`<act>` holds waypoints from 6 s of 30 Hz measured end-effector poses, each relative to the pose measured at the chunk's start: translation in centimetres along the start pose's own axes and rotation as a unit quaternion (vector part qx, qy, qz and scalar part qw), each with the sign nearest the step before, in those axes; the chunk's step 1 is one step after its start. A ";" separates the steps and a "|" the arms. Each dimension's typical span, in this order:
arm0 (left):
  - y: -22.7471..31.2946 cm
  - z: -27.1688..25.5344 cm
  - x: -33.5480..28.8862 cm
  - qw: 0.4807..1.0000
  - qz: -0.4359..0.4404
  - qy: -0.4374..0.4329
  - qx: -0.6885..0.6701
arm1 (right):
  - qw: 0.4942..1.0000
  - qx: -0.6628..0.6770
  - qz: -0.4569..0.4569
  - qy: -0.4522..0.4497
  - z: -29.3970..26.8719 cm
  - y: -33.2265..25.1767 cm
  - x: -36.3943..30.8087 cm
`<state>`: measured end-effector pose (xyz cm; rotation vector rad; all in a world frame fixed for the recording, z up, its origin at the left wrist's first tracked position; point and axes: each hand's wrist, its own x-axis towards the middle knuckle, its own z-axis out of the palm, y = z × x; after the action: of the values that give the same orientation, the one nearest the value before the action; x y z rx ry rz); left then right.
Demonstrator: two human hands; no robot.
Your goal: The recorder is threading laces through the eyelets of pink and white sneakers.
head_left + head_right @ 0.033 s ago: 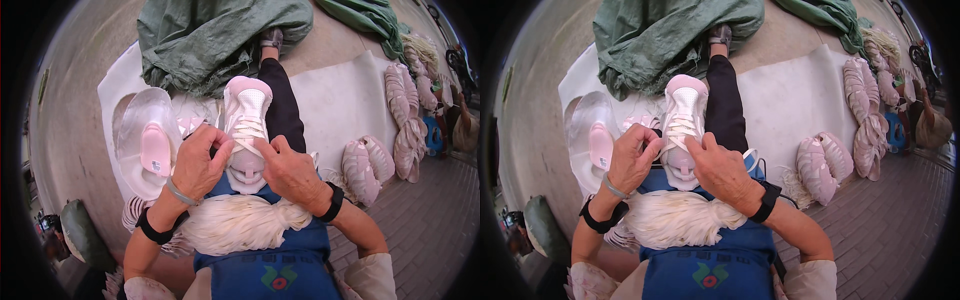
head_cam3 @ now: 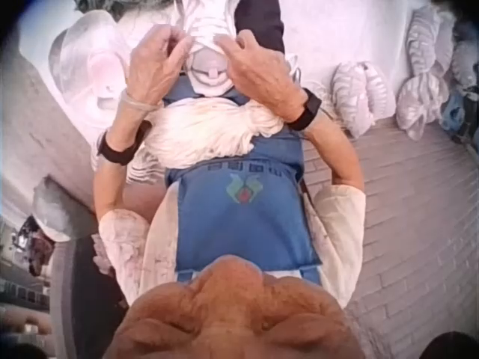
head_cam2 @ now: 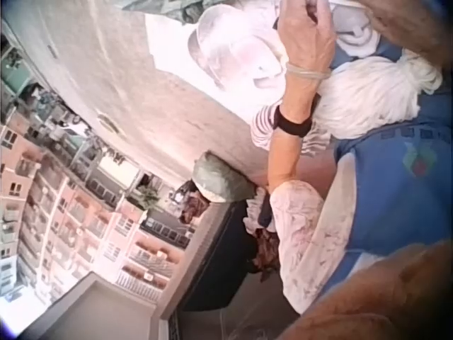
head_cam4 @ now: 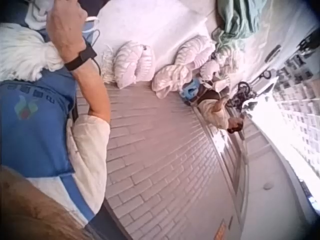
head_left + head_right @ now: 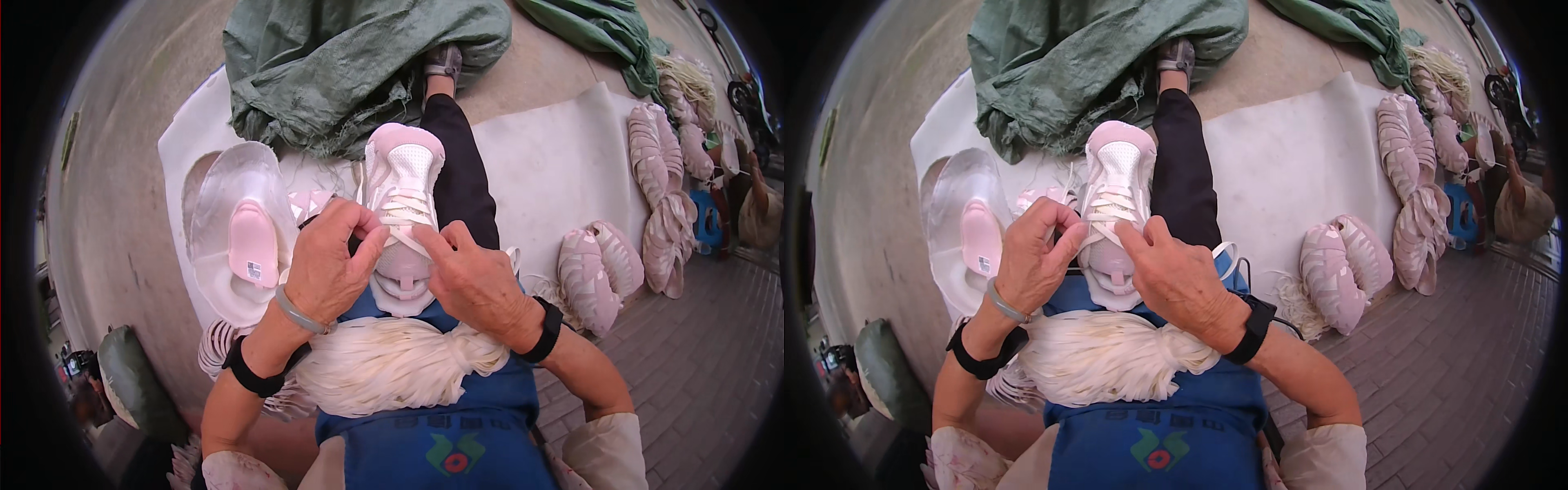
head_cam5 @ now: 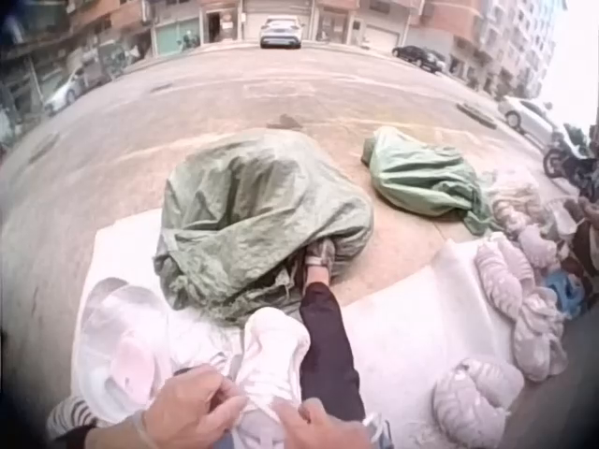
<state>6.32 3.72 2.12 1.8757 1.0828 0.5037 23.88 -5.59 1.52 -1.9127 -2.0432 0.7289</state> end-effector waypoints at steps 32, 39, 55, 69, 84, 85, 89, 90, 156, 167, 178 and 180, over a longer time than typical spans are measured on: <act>0.0 2.2 0.0 0.972 0.024 -0.071 0.225 | 0.959 0.272 0.074 0.023 1.2 2.8 -0.4; -0.5 1.5 0.6 0.964 0.152 -0.062 0.211 | 0.961 0.268 0.062 0.026 1.5 3.1 -0.2; -2.6 -0.1 0.0 0.887 0.322 -0.144 0.297 | 0.978 0.202 0.035 0.028 0.7 2.0 -0.4; 0.3 -1.2 -3.9 0.987 0.024 -0.109 0.113 | 0.992 -0.066 -0.079 0.074 0.0 -0.2 2.6; -0.7 -2.6 -5.1 0.998 -0.033 -0.046 0.041 | 0.982 0.119 -0.046 -0.136 -1.6 2.0 5.4; -0.7 -2.5 -4.8 0.997 -0.033 -0.047 0.041 | 0.962 0.213 0.002 -0.171 -1.7 2.6 5.4; -0.1 -1.7 -2.9 0.996 -0.055 -0.068 -0.028 | 0.897 0.374 0.062 -0.227 -2.4 3.4 4.7; 0.3 -1.5 -2.3 0.992 -0.082 -0.089 -0.044 | 0.839 0.466 0.124 -0.251 -2.8 3.4 4.4; 0.1 -0.4 0.7 0.946 0.269 0.077 0.163 | 0.733 0.656 0.113 -0.137 -0.6 3.7 3.6; -1.8 0.3 -1.7 0.994 0.033 -0.009 0.107 | 0.800 0.573 0.119 -0.127 -1.8 4.2 3.4; -1.8 -3.7 -2.5 0.977 0.069 -0.022 0.202 | 0.910 0.406 0.063 -0.049 -1.6 3.5 2.8; -1.8 -5.6 -3.4 0.953 0.096 0.049 0.284 | 0.934 0.354 0.034 -0.017 -1.2 2.9 2.7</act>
<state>-0.23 3.99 3.83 2.5009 1.2024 0.4234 26.69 -2.68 0.65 -1.5416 -1.4295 1.3017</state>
